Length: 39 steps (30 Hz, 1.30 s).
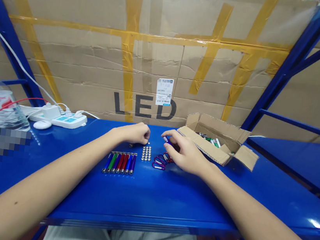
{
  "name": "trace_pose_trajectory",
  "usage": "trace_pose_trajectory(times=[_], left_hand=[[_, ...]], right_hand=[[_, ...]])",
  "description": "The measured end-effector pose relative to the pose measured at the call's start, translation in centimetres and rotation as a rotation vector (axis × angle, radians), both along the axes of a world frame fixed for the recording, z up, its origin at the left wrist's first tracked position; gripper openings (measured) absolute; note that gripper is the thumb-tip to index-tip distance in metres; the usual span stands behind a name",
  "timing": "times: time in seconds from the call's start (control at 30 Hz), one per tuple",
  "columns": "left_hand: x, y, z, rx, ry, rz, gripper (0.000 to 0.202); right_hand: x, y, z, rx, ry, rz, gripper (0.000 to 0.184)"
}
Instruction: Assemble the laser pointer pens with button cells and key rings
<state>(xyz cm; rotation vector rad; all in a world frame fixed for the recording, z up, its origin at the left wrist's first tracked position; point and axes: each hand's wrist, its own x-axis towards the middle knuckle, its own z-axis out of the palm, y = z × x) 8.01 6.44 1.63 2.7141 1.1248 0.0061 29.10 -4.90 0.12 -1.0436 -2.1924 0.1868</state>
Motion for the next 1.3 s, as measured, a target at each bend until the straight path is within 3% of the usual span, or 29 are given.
trace_pose_trajectory(times=[0.7, 0.87, 0.97, 1.07, 1.2, 1.3], left_hand=[[1.2, 0.1, -0.6, -0.005, 0.014, -0.133, 0.012], [0.3, 0.7, 0.8, 0.011, -0.049, -0.067, 0.014], [-0.6, -1.3, 2.6, -0.008, -0.112, -0.054, 0.015], [-0.6, -5.4, 3.4, -0.059, -0.052, -0.141, 0.013], [0.7, -10.1, 2.2, -0.110, 0.134, -0.256, 0.011], [1.4, -11.0, 1.3, -0.124, 0.188, -0.296, 0.012]], right_hand=[[0.0, -0.2, 0.4, 0.026, -0.007, 0.001, 0.022], [0.1, -0.2, 0.4, 0.021, -0.005, -0.005, 0.023], [0.2, -0.2, 0.4, 0.024, 0.004, -0.024, 0.024], [0.2, 0.0, 0.4, 0.033, 0.019, -0.050, 0.023], [0.2, 0.2, 0.3, 0.035, 0.024, -0.055, 0.022], [0.2, 0.3, 0.2, 0.029, 0.001, -0.056, 0.022]])
